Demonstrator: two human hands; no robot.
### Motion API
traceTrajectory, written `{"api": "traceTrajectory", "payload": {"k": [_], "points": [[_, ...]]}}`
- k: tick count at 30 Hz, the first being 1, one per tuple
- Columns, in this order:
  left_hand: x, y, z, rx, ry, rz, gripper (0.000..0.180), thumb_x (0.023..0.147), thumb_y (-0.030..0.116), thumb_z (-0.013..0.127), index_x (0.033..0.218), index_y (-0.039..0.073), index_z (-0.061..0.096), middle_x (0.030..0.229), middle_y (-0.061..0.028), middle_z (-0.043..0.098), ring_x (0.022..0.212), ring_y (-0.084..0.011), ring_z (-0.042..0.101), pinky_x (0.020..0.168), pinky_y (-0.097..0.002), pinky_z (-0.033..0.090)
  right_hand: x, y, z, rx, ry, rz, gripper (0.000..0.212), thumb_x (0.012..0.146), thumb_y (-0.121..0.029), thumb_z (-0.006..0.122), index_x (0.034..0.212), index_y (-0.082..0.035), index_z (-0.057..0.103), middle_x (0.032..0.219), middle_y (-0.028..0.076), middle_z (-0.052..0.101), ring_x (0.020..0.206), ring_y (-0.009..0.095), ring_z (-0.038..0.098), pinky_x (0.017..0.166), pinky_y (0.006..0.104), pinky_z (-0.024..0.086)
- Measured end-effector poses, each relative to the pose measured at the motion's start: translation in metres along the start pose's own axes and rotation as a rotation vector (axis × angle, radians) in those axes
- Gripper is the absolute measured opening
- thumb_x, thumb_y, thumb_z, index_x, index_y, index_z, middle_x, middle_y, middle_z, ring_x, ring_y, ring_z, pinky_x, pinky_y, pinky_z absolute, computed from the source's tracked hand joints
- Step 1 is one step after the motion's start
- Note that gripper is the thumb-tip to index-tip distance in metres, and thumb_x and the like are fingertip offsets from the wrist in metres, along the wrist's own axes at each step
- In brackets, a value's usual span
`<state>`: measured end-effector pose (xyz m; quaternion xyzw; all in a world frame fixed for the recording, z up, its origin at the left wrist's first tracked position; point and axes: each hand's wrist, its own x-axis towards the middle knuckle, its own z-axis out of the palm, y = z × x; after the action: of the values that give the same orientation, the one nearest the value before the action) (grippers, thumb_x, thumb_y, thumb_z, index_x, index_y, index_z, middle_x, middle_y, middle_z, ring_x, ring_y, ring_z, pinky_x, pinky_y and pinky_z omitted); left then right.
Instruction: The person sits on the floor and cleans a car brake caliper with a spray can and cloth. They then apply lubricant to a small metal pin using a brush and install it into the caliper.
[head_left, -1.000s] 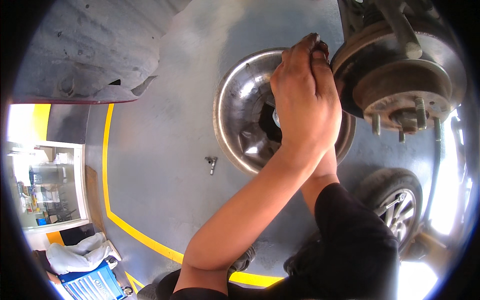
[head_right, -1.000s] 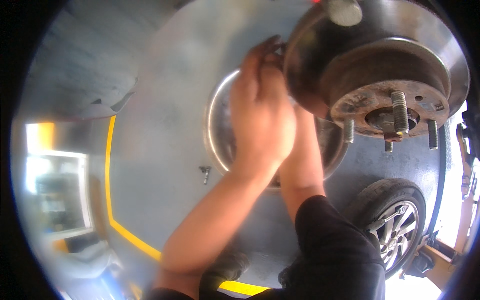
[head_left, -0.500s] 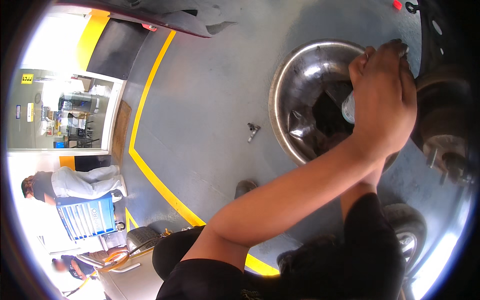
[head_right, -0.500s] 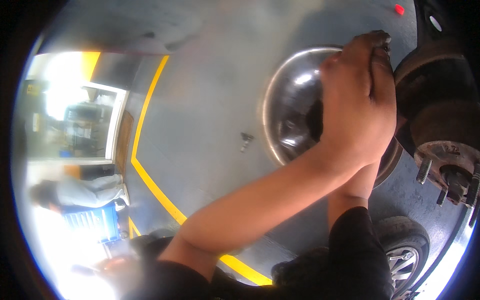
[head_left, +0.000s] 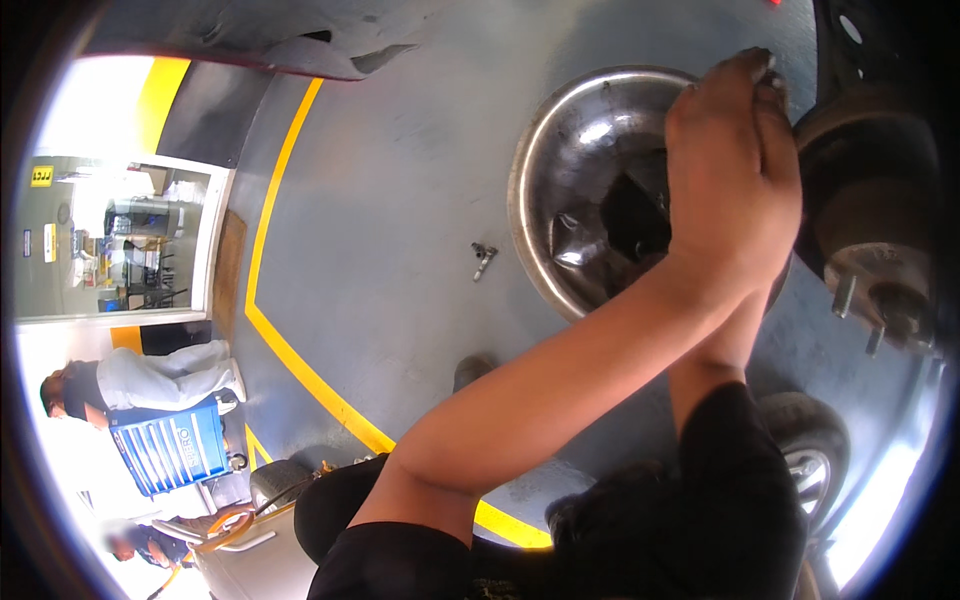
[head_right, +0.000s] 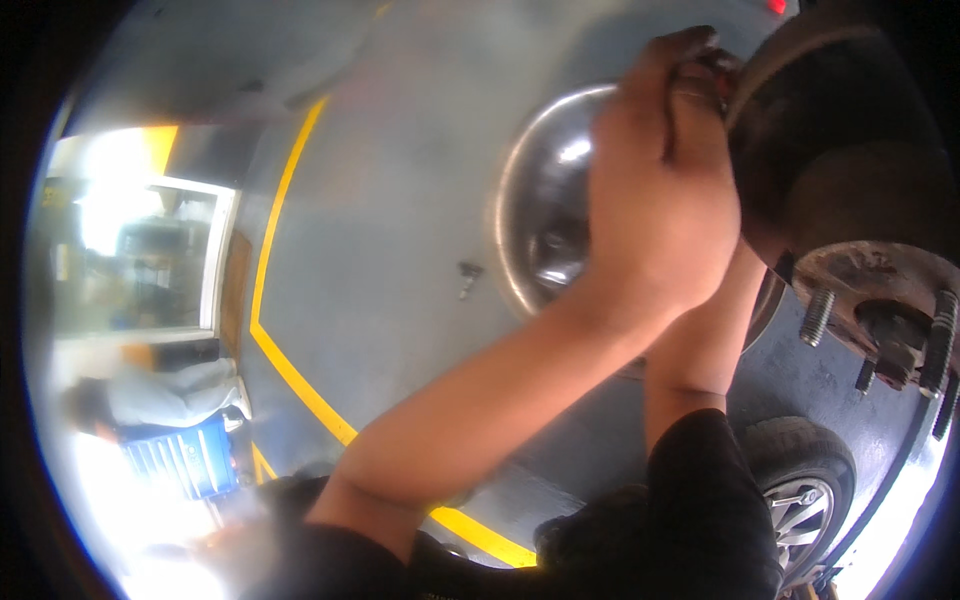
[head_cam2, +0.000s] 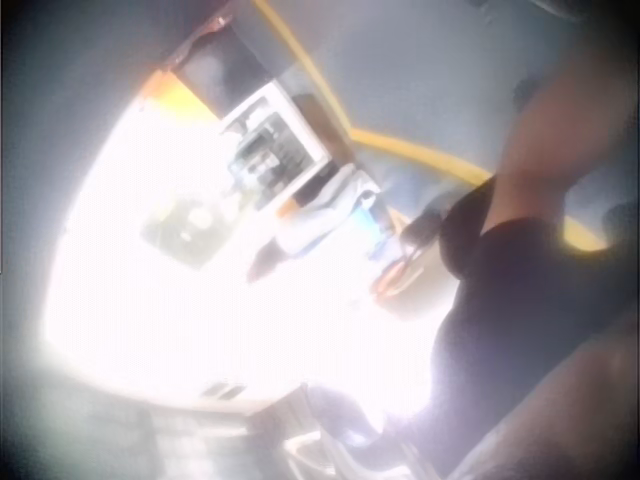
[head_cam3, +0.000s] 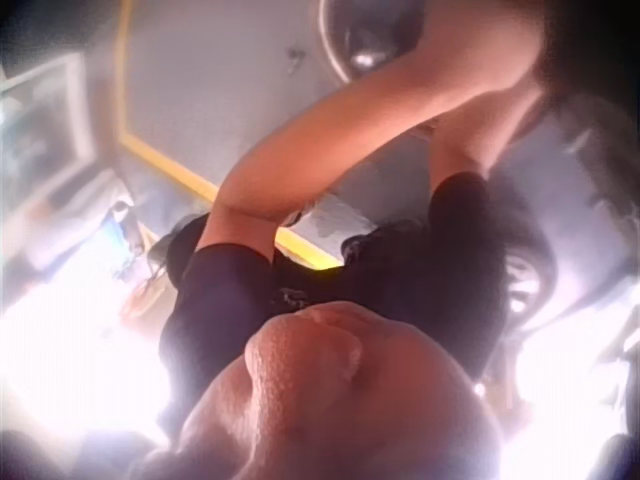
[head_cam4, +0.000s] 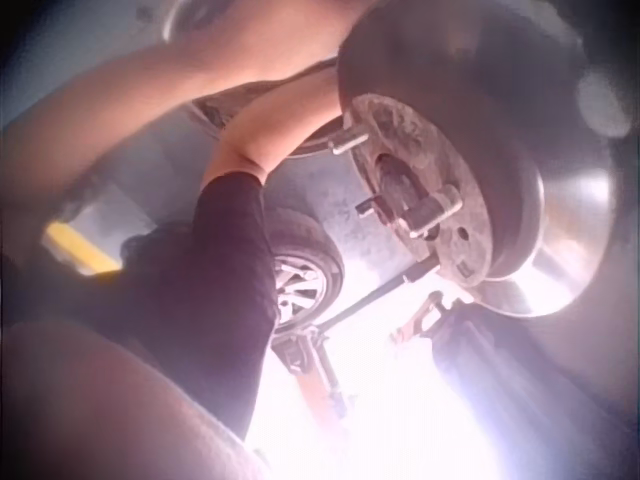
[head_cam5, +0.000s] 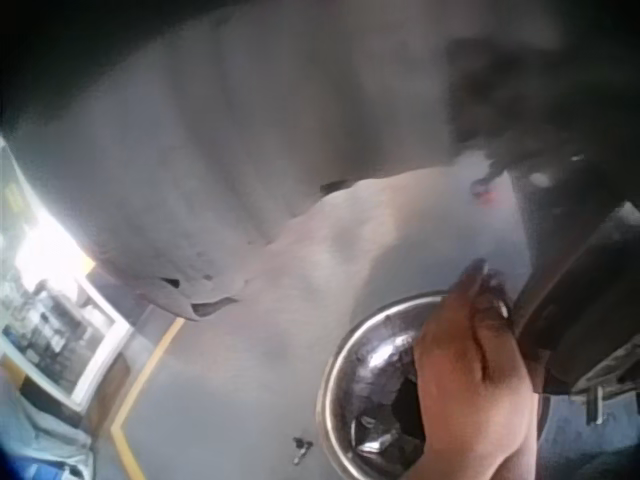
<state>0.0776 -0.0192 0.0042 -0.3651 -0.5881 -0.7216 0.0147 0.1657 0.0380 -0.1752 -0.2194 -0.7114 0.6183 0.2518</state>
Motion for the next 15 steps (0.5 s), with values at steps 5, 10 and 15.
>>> {"api": "traceTrajectory", "payload": {"k": [5, 10, 15], "points": [[0.001, 0.0, -0.002, -0.005, 0.001, 0.004, 0.026, 0.096, 0.004, 0.048, 0.112, -0.009, 0.063, 0.099, -0.0243, 0.07, 0.095, -0.0434, 0.065, 0.093, -0.0499, 0.047, -0.002, -0.002, -0.003, -0.012, 0.017, -0.005, 0.074, 0.086, -0.045, 0.076, 0.145, -0.012, 0.045, 0.123, 0.019, 0.065, 0.113, 0.034, 0.063, 0.095, 0.042, 0.05], [0.0, 0.001, -0.002, -0.056, -0.003, 0.009, 0.031, 0.099, 0.007, 0.042, 0.115, -0.011, 0.062, 0.096, -0.0215, 0.07, 0.091, -0.035, 0.066, 0.09, -0.0429, 0.049, 0.004, -0.002, -0.013, -0.044, 0.086, -0.025, 0.075, 0.086, -0.044, 0.077, 0.146, -0.012, 0.044, 0.124, 0.019, 0.065, 0.114, 0.034, 0.062, 0.096, 0.042, 0.049], [-0.004, 0.016, -0.012, -0.307, 0.05, -0.24, 0.037, 0.102, 0.012, 0.038, 0.126, -0.008, 0.057, 0.097, -0.0138, 0.067, 0.092, -0.0223, 0.061, 0.09, -0.0336, 0.048, 0.036, 0.002, -0.013, -0.039, 0.276, -0.127, 0.076, 0.086, -0.043, 0.077, 0.146, -0.013, 0.044, 0.124, 0.019, 0.065, 0.115, 0.034, 0.062, 0.097, 0.0421, 0.049]]}}
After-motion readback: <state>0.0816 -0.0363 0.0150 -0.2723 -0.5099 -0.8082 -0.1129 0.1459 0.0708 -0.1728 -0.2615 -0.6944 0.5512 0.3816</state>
